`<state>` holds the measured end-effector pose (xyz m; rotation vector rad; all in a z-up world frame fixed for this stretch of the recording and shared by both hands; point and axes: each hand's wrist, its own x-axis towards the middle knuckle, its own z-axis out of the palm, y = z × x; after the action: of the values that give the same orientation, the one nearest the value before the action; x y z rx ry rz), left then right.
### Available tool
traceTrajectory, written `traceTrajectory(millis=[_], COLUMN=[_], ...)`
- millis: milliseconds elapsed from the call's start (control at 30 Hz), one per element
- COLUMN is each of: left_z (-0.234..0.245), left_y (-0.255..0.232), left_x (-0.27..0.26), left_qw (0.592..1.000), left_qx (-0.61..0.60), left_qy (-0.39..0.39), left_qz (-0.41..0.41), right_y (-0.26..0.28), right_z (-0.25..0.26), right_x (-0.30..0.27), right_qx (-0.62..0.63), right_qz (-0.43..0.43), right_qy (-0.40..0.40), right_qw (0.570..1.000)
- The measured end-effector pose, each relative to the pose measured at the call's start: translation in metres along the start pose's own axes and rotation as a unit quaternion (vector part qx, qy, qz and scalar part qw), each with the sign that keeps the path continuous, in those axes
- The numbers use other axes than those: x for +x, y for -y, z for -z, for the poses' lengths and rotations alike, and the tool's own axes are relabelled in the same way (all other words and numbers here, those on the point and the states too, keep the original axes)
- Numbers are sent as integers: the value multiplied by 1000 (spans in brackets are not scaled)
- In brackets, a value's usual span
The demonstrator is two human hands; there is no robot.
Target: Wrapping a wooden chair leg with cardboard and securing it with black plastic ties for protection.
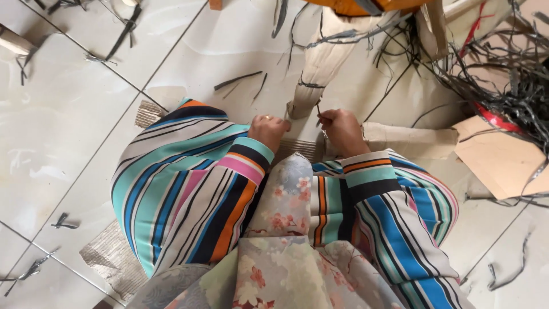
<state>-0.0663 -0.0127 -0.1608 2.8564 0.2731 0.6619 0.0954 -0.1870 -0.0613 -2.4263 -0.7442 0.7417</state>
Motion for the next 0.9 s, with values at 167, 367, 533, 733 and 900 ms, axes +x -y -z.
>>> traceTrajectory(millis=[167,367,533,733,900], left_z=[9,-20,-37,-43,-63], left_y=[-16,-23,-28,-13,-9], left_x=[39,58,47,39,31], left_qw=[983,960,955,951,946], left_qx=[-121,-243,-285,-309,-323], left_qy=[-98,-81,-41,-5,23], left_qz=[-94,-113,-70,-9,28], right_y=[-14,-8,8,30,45], right_z=[-36,-46,-44,-43,-24], right_x=[-12,-45,-60,-54,-63], right_qx=[-77,-122,-98,-55,33], right_qz=[25,29,72,159,121], right_qy=[-2,-30,-46,-78,-88], right_qw=[997,992,991,983,988])
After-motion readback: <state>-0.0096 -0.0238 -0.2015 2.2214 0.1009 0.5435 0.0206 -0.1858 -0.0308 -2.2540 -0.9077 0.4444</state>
